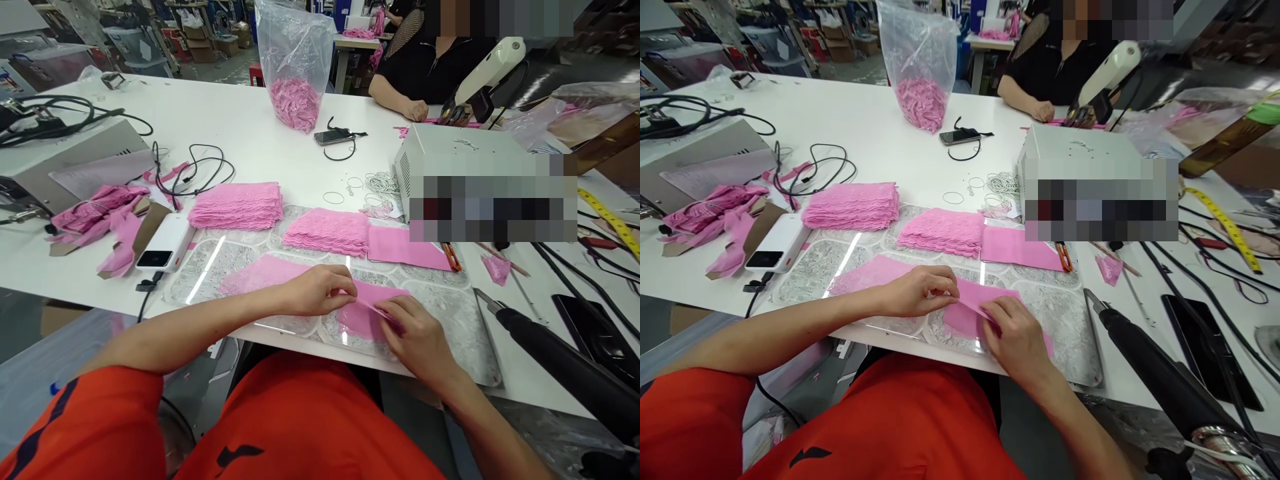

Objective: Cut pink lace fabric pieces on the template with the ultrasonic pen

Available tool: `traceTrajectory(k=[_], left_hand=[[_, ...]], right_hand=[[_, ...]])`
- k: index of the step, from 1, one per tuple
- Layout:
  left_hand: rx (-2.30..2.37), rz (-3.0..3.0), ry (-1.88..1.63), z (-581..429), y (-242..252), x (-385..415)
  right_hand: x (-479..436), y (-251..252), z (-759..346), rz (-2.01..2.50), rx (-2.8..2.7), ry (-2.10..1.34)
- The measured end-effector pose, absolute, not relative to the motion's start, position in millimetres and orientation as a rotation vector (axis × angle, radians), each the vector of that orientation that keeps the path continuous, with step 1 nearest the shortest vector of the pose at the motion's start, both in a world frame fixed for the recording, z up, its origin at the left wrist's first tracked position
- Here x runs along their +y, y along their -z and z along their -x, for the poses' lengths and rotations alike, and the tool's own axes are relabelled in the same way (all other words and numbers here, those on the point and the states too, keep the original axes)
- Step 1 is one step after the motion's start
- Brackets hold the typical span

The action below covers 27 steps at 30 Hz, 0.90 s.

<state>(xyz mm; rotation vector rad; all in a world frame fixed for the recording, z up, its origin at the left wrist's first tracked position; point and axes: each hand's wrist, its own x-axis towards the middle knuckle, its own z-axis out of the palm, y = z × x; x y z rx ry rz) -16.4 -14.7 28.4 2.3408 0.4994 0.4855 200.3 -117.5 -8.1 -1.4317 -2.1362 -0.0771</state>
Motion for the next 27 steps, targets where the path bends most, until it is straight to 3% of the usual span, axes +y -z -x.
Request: traceTrajectory(k=[14,21,27], left_hand=[[0.559,-2.115,-0.469,20,-10,-17],[0.748,-1.648,-0.500,44,-15,-6],[0.893,-1.185,-0.611,81,-18,0]], right_hand=[[-96,-13,-251,1.602,-2.016,0.128],[-26,-41,-183,1.317,-2.262,-0.018],[0,-36,-105,0.973,-2.482,-0.260]])
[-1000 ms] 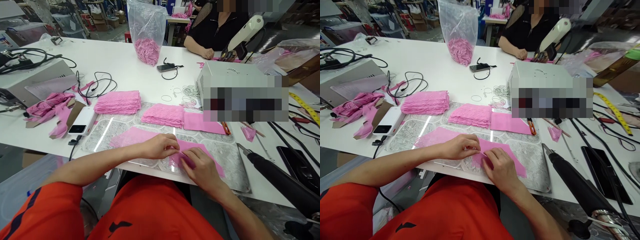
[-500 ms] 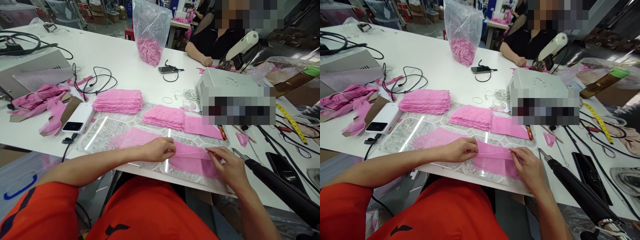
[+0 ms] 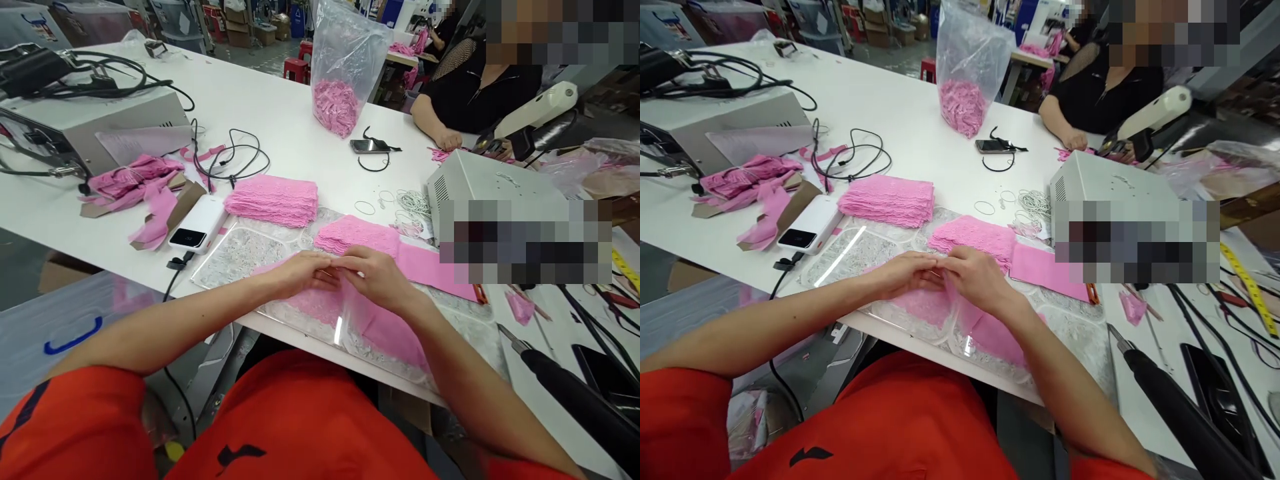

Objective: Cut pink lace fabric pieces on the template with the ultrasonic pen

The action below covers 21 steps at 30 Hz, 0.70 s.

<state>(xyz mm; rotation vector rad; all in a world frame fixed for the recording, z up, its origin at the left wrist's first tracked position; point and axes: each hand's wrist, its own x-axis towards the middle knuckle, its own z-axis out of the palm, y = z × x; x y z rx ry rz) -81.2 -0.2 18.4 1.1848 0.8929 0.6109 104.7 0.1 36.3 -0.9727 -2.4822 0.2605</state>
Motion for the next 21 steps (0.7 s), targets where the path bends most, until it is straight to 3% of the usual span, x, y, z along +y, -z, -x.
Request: traceTrajectory(k=[5,9,14,21], left_hand=[[1.048,-1.035,-0.606,112,-22,0],[1.173,-1.095,-0.547,121,-24,-2],[1.306,-1.369,-0.515,109,-23,-2],[1.414,-1.784,-0.545,102,-26,-3]], right_hand=[[-5,-32,-74,0.673,-2.399,-0.583],[-14,-31,-110,1.072,-2.219,-0.704],[-26,-16,-160,1.606,-2.119,-0.611],[-31,-13,-154,1.663,-2.257,-0.554]])
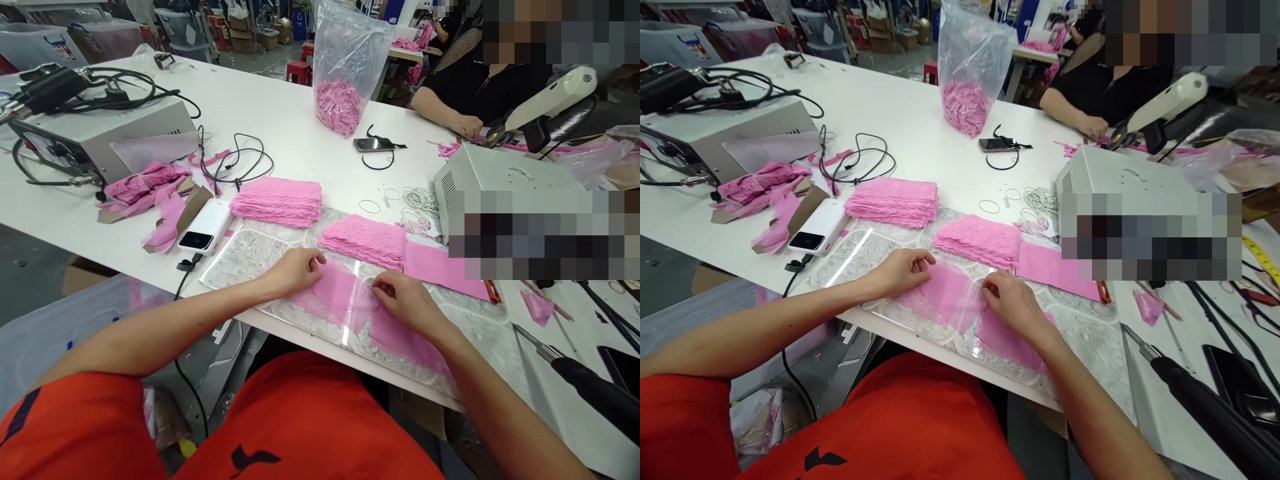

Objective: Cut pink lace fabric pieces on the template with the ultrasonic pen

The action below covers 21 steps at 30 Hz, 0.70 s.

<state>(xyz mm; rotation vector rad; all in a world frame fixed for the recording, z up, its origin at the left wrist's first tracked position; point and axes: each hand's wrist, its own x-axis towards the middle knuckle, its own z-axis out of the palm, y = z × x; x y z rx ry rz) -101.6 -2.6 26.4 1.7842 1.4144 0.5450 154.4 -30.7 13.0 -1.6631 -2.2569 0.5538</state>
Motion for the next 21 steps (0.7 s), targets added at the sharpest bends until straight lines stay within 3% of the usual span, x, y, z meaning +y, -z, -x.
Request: traceTrajectory(k=[21], left_hand=[[1.592,-2.307,-0.687,164,-3,-54]], right_hand=[[-9,-33,-107,1.653,-2.374,-0.616]])
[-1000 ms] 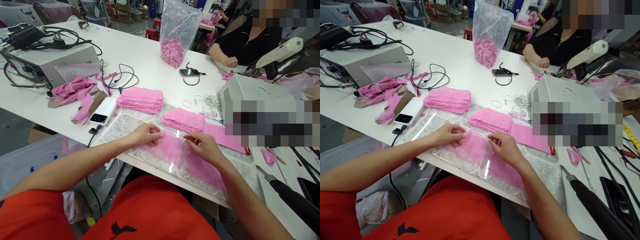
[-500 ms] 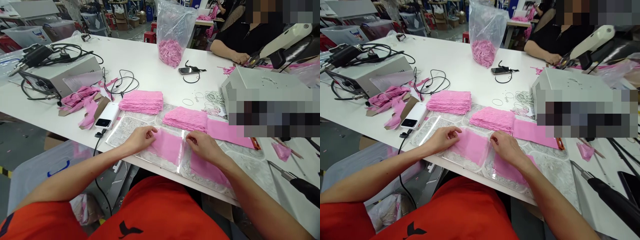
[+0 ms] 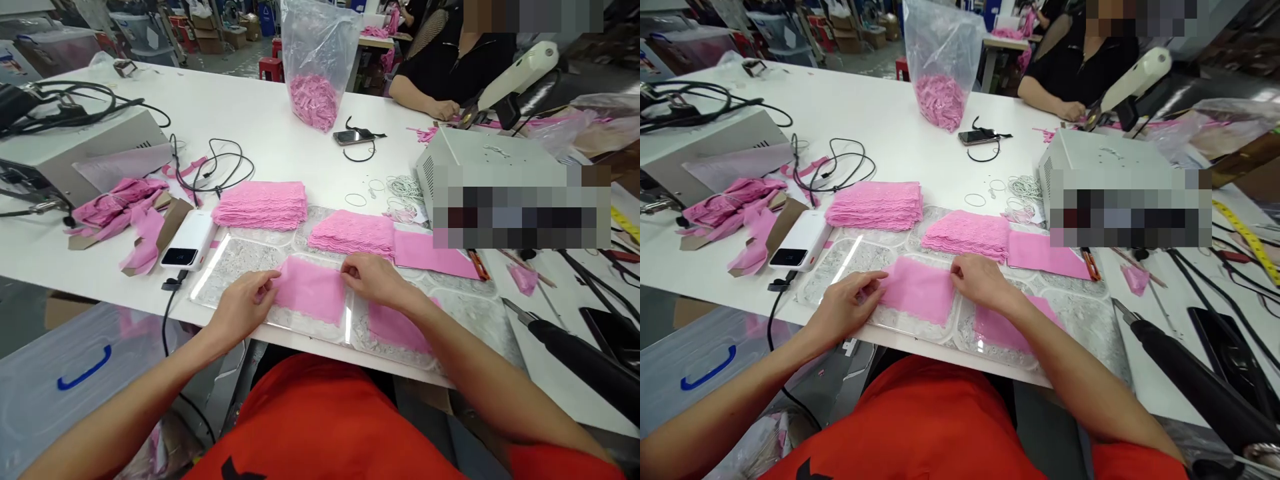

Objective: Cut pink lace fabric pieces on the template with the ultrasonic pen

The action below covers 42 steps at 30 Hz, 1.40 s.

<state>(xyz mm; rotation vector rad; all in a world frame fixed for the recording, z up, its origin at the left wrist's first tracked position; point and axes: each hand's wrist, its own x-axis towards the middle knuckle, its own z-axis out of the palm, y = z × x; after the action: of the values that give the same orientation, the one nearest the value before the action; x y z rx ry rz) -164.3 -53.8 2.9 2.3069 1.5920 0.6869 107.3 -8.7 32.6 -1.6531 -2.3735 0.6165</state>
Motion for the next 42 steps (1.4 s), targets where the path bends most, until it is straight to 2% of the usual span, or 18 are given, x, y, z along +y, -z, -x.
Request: traceTrajectory(k=[4,7,11,15,23,32,38,42], left_hand=[[1.532,-2.552,-0.796,168,-4,-55],[1.231,-2.718,-0.850,151,-9,-56],[0.720,-2.875,-0.701,103,-12,-56],[0.469,-2.919,-0.485,54,-2,-50],[0.405,-2.955,-0.281,35,10,-36],[0.392,-3.033,-0.292,32,4,-35],[0.349,-3.036,-0.346,33,-2,-31],[0.149,-3.013,-0.290,12,-12,-20]], right_hand=[[-12,-37,-128,1.698,-2.246,-0.579],[-31,-38,-168,1.714,-2.033,-0.476],[-71,-35,-215,1.860,-1.890,-0.371],[-102,-22,-222,1.910,-1.943,-0.303],[-135,4,-238,2.066,-1.736,-0.040],[-132,3,-221,1.991,-1.778,-0.062],[-164,16,-255,2.091,-1.410,0.039],[-181,16,-261,1.933,-1.337,0.028]])
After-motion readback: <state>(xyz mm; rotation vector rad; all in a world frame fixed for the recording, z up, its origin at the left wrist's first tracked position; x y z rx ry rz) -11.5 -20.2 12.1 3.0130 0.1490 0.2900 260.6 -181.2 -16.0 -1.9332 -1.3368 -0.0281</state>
